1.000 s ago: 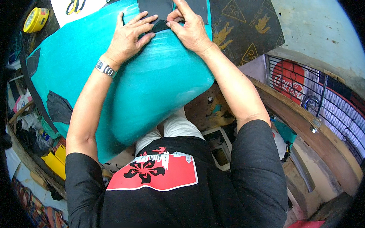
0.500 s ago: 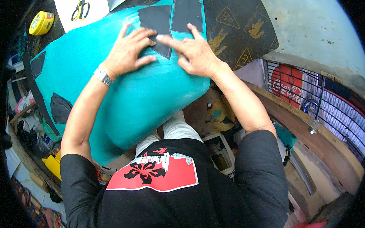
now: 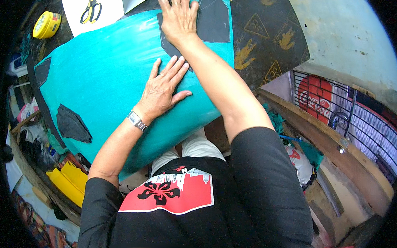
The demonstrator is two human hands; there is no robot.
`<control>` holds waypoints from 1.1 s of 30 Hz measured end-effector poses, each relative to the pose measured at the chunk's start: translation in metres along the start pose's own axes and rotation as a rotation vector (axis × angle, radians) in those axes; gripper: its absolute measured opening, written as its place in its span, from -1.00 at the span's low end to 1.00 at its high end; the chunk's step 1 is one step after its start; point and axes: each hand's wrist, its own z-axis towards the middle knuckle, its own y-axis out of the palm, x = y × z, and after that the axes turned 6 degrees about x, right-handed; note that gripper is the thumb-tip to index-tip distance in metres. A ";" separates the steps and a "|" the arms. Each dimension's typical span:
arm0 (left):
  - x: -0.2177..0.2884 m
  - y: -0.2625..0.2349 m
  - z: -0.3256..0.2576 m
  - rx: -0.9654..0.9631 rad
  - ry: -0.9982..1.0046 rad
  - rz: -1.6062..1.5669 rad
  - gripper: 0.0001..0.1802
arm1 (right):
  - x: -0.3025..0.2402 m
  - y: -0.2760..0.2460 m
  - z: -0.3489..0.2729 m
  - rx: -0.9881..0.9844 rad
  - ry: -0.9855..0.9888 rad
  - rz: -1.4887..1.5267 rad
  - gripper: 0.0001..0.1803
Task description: The person places black paper cutouts onto a teal board, arranging them in a pattern. They repeatedly pick up, position, and adjust the cutouts by hand to form a design across the surface.
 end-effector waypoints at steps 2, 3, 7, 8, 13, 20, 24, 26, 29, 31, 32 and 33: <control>0.000 0.001 0.001 0.011 0.010 -0.009 -0.18 | 0.002 0.010 0.018 -0.014 0.055 -0.081 -0.34; 0.000 0.001 0.002 0.041 0.008 -0.006 -0.18 | 0.002 0.012 0.025 -0.014 0.079 -0.115 -0.34; 0.003 0.000 -0.001 0.040 -0.011 0.060 -0.19 | -0.006 0.002 0.023 0.083 0.124 -0.040 -0.43; 0.002 0.001 -0.001 0.037 -0.011 0.063 -0.20 | -0.010 -0.002 0.014 0.080 0.088 -0.079 -0.49; 0.000 0.014 -0.004 0.111 -0.009 0.007 -0.24 | -0.011 0.001 -0.014 0.120 -0.105 -0.053 -0.64; 0.003 0.014 0.001 0.091 -0.039 -0.009 -0.35 | -0.012 0.018 0.024 0.021 0.109 -0.159 -0.62; 0.003 0.010 0.000 0.011 -0.065 0.029 -0.39 | -0.021 0.005 -0.006 0.175 0.070 -0.104 -0.69; 0.004 0.012 0.000 0.028 -0.069 -0.005 -0.40 | -0.019 0.007 -0.007 0.160 0.038 -0.094 -0.69; 0.006 0.013 0.001 0.069 -0.069 0.021 -0.37 | -0.012 0.021 0.022 0.082 0.067 -0.131 -0.69; 0.007 0.013 0.002 0.099 -0.072 0.050 -0.34 | -0.008 0.027 0.037 0.138 0.093 -0.188 -0.71; 0.008 0.013 0.002 0.089 -0.077 0.053 -0.33 | -0.006 0.028 0.038 0.131 0.104 -0.171 -0.72; 0.009 0.012 0.003 0.045 -0.090 0.062 -0.33 | -0.002 0.026 0.034 0.131 0.097 -0.184 -0.71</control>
